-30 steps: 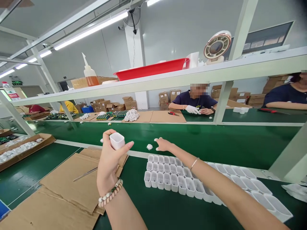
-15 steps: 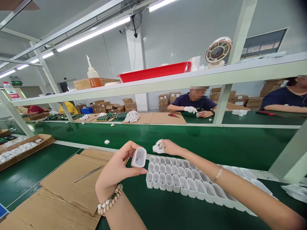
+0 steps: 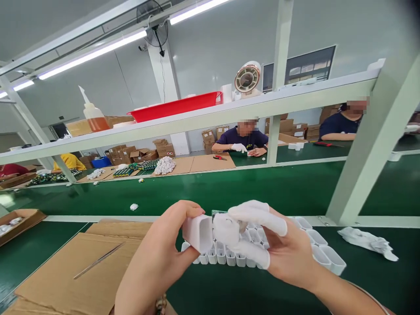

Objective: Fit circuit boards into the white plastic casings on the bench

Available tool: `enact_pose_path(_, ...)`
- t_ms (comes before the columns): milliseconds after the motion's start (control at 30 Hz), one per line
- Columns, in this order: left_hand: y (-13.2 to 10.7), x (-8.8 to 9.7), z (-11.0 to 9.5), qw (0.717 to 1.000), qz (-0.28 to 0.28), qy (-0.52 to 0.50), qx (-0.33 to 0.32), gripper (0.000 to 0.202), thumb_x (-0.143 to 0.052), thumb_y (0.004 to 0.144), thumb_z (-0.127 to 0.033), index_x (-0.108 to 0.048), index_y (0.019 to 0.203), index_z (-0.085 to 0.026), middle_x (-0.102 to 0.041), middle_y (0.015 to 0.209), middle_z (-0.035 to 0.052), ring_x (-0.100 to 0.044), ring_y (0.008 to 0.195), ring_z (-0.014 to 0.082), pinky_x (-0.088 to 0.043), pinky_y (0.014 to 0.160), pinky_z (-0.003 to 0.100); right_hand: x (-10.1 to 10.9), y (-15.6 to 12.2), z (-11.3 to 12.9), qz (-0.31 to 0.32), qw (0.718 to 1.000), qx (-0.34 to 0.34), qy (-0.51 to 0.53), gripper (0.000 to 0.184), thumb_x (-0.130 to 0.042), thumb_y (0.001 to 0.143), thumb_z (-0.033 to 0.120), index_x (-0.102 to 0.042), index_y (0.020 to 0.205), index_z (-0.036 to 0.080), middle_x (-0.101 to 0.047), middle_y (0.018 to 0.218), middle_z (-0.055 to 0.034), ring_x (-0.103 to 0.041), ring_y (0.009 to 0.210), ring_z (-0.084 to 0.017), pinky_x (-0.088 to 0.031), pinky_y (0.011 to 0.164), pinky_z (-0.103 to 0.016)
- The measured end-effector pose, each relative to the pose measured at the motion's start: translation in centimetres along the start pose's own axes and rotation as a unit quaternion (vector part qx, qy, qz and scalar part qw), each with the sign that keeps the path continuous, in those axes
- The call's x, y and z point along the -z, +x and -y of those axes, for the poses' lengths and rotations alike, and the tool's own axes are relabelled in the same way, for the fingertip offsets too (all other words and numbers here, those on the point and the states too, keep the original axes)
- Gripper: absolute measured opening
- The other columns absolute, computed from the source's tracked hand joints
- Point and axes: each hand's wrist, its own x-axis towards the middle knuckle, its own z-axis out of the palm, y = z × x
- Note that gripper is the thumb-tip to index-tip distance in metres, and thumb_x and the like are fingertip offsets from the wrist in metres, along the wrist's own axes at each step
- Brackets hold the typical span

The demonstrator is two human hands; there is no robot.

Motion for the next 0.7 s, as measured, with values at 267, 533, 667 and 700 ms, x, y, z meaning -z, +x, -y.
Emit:
enact_pose_path(267,0.3,-0.8,-0.8,0.995,-0.043,0.083,-0.029,0.037,-0.06,0.076,-0.006,-0.045,0.103,-0.028,-0.06,0.113,0.0003,-0.059,0.102,0.0152,-0.047,0.079,0.024,1.0,0.2,0.7,0.017,0.996,0.084,-0.023,0.051,-0.069,0.079,0.004,-0.055,0.125,0.02,-0.064,0.106,-0.0058,-0.061,0.094,-0.015,-0.053,0.079,-0.023)
enact_pose_path(533,0.6,-1.0,-1.5,0.992,-0.04,0.112,-0.044,0.036,-0.058,0.074,-0.004,-0.045,0.099,-0.027,-0.06,0.111,0.0004,-0.06,0.099,0.0154,-0.047,0.076,0.024,0.9,0.3,1.0,0.011,0.996,0.079,-0.041,0.048,-0.068,0.081,0.005,-0.055,0.125,0.02,-0.063,0.103,-0.0053,-0.062,0.09,-0.015,-0.053,0.076,-0.023)
enact_pose_path(667,0.5,-1.0,-1.4,0.991,-0.04,0.126,-0.033,0.037,-0.057,0.074,-0.004,-0.045,0.099,-0.027,-0.06,0.111,0.0005,-0.059,0.099,0.0163,-0.048,0.076,0.025,0.9,0.3,1.2,0.017,0.995,0.081,-0.049,0.05,-0.067,0.081,0.004,-0.054,0.126,0.021,-0.064,0.104,-0.0061,-0.062,0.09,-0.015,-0.053,0.077,-0.025)
enact_pose_path(700,0.5,-1.0,-1.4,0.991,-0.039,0.127,-0.029,0.037,-0.057,0.073,-0.004,-0.045,0.1,-0.027,-0.059,0.111,0.0004,-0.059,0.099,0.0164,-0.048,0.076,0.026,0.9,0.3,1.2,0.016,0.995,0.084,-0.049,0.051,-0.067,0.081,0.003,-0.055,0.127,0.02,-0.064,0.105,-0.0066,-0.062,0.089,-0.015,-0.054,0.077,-0.025)
